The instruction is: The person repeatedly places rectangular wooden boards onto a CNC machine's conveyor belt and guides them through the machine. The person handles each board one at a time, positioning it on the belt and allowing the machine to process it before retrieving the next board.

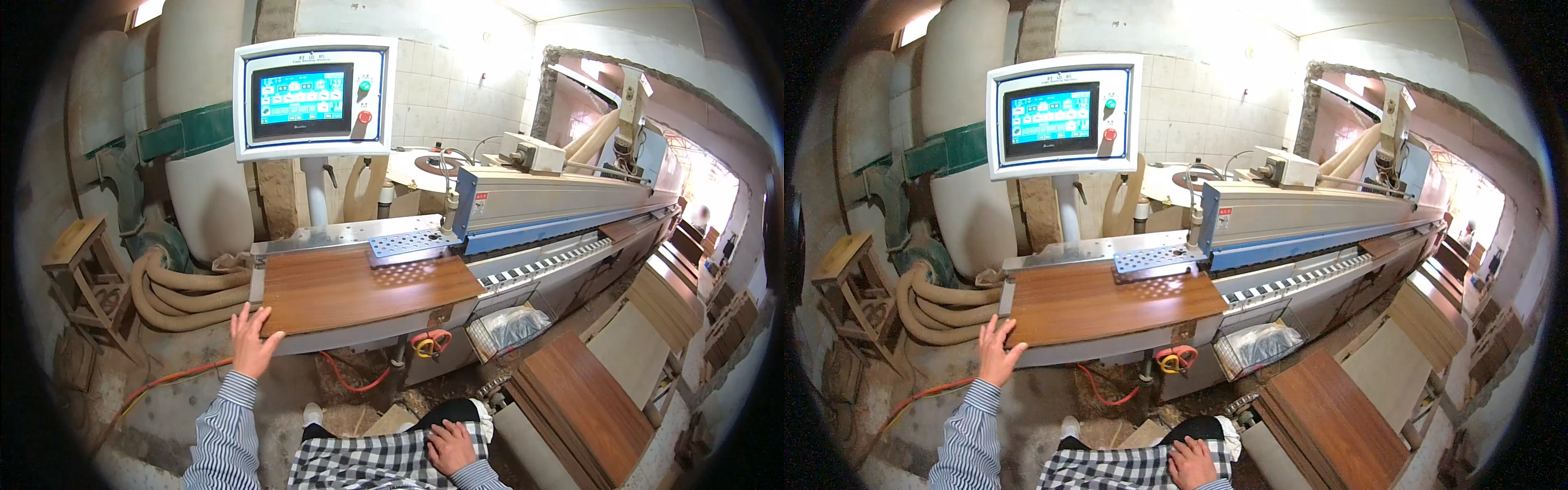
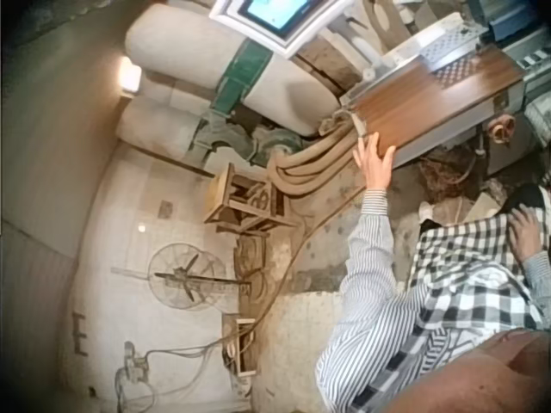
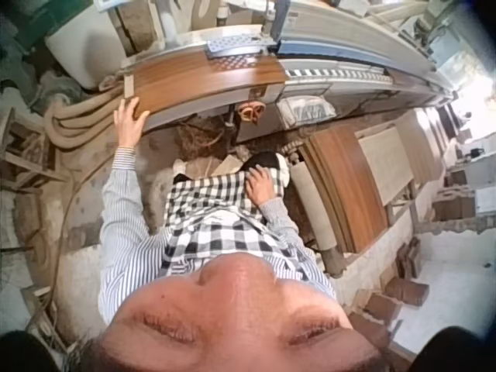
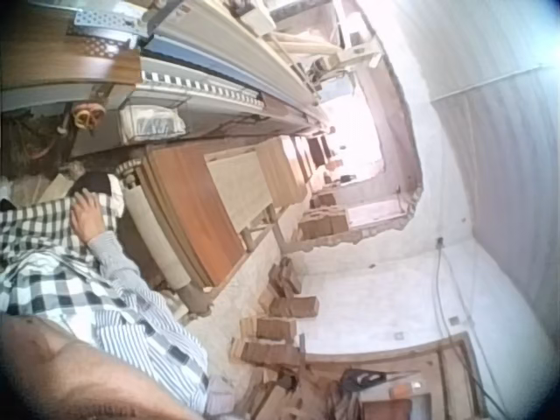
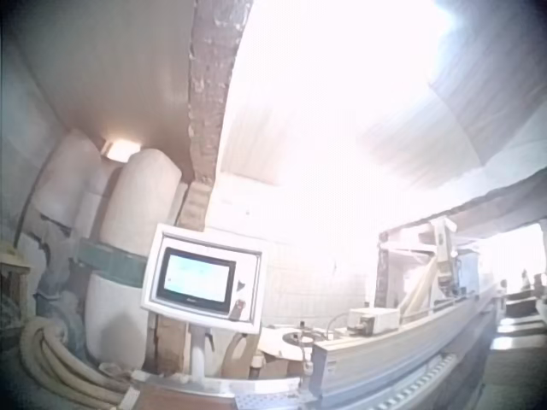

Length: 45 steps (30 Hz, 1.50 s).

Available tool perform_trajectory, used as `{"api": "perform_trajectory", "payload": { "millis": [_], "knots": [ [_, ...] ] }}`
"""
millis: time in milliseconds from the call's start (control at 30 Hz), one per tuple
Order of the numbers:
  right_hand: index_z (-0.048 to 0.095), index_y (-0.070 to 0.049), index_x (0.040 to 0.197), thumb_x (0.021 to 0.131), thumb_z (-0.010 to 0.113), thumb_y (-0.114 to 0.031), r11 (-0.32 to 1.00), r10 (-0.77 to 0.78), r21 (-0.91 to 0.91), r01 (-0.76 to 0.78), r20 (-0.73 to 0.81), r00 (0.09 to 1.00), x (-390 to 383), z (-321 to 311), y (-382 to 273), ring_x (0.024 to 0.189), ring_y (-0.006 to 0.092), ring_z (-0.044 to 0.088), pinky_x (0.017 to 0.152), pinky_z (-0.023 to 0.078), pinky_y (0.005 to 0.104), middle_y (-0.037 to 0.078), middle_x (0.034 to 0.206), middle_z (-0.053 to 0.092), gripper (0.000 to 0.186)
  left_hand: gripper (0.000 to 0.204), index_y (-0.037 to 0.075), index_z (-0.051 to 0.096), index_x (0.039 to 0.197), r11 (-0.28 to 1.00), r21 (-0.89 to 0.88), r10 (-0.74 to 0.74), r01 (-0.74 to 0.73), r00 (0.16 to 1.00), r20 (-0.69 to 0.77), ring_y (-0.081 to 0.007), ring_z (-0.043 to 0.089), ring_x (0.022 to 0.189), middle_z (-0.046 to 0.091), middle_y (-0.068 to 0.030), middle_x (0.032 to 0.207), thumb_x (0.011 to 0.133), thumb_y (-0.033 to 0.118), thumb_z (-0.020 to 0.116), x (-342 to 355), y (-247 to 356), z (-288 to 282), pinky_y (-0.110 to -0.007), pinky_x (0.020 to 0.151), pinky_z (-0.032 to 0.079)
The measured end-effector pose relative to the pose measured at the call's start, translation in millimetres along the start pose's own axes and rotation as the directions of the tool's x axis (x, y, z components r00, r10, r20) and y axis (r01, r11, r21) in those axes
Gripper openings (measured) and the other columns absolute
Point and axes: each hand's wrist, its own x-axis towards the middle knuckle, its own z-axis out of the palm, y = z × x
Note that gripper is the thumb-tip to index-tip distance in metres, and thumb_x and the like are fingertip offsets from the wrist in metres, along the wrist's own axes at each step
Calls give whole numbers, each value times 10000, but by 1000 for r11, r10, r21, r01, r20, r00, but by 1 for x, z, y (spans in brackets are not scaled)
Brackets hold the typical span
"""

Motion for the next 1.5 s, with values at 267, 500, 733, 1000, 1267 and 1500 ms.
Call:
{"api": "perform_trajectory", "payload": {
  "millis": [267,500,733,1000,1267,1500],
  "knots": [
    [684,-64,1025,809,651,-123,943,110,329,-42,-191,975,0,-3,12,1082,309,602,958,461,440,122,1148,660,227,559,80,550,1297,984,-57,168,-169,985,-34,-332,411,1339,580,-140,1313,846,390,664,16,28,54,-527,1150,179],
    [605,-32,1151,757,662,-103,968,190,-85,-237,-368,910,29,-51,119,1204,377,478,1040,364,496,176,1258,566,404,486,103,583,1235,950,147,295,-277,948,-122,-229,538,1194,610,-56,1272,844,380,660,12,30,67,-464,1072,294],
    [554,-68,1259,812,596,-132,844,329,-403,-355,-134,935,46,-70,201,1264,323,449,1090,315,482,105,1332,541,453,436,108,608,1177,946,173,304,-274,935,-182,-206,560,1140,633,-39,1219,813,330,698,14,28,75,-442,1038,323],
    [606,-62,1127,766,596,-79,886,153,-374,-274,-322,934,2,-56,185,1142,319,532,1000,394,468,112,1215,600,362,399,108,613,1168,946,164,310,-280,930,-197,-208,567,1123,638,-40,1198,820,290,688,16,30,80,-442,1025,330],
    [616,-34,1075,847,663,-179,819,574,297,-492,-415,706,-81,-43,110,866,258,625,779,509,413,116,946,674,275,386,101,620,1163,951,157,295,-268,937,-188,-209,561,1131,641,-43,1198,828,282,683,13,29,75,-439,1029,326],
    [587,-112,857,860,675,-509,-176,971,958,227,207,-119,-141,-53,172,506,89,570,442,465,240,12,582,589,406,376,90,619,1165,955,130,288,-267,941,-180,-208,553,1145,637,-48,1210,844,279,669,13,31,74,-436,1033,321]
  ]
}}
